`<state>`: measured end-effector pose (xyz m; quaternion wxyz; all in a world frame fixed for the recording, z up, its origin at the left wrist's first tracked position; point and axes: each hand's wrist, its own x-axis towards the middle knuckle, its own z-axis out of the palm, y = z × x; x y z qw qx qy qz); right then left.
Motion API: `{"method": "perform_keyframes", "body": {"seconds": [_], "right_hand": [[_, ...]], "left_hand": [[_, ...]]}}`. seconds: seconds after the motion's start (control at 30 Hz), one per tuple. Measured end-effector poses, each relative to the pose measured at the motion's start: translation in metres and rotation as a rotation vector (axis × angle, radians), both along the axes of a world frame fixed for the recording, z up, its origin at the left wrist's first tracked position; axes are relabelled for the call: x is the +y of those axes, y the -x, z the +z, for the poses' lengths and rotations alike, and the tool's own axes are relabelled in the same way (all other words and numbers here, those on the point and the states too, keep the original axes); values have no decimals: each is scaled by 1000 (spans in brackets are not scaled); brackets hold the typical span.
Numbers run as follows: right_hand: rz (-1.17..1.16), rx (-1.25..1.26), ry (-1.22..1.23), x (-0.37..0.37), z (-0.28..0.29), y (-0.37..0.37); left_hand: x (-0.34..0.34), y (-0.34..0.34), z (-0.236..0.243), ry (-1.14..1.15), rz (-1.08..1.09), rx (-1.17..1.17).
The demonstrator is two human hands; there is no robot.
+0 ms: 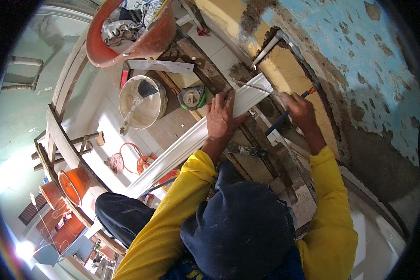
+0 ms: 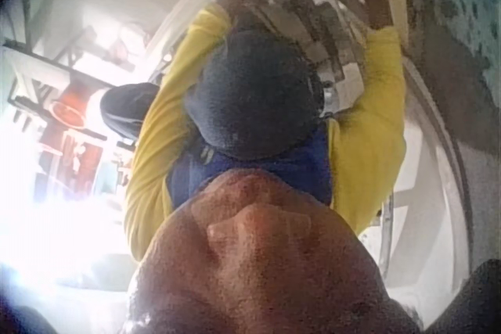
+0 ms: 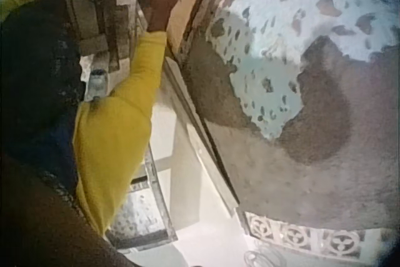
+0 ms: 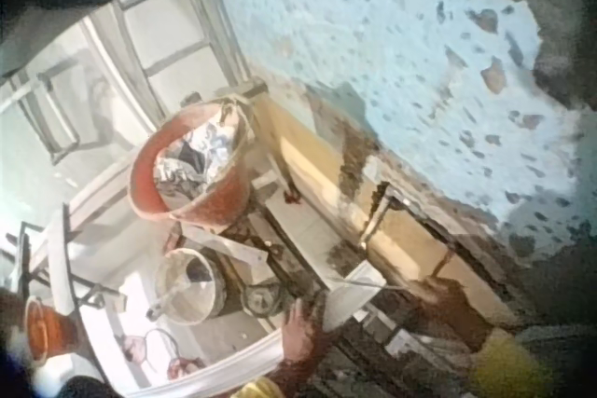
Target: The person measures and marks a white plastic molding strip using a tape measure and a metal ruler. They then use a utility knife to cut the molding along the marked line. Finally, they apply adhesive to the back of the molding strip.
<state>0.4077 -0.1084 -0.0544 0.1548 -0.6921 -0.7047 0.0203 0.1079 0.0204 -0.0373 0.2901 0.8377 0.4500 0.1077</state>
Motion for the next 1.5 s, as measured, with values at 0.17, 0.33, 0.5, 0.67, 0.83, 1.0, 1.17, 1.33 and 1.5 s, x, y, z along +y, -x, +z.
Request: {"method": "perform_keyframes", "body": {"seconds": [0.17,0.33,0.5,0.67,0.83,1.0,1.17,1.33,1.5], "right_hand": [[-32,51,73,-8,6,-7],[18,39,110,12,15,4],[-15,20,80,-18,-1,-11],[-17,38,61,0,14,2],[-29,27,58,-21,11,-16],[49,-22,-9,7,5,-1],[-21,12,143,-23,-6,-25],[32,63,63,10,14,1],[-4,-6,36,-12,10,-16]], "left_hand": [[-6,4,-5,-87,-6,-19],[-2,1,-5,-86,-10,-16],[-6,0,-4,-73,-11,-13],[-5,2,-8,-104,-2,-42],[-5,-2,-3,-77,-9,-26],[-3,-1,-5,-70,-19,-15],[-2,0,-3,-111,-14,-35],[-3,-2,-6,-71,-2,-29],[-4,2,-5,-94,-12,-19]]}}
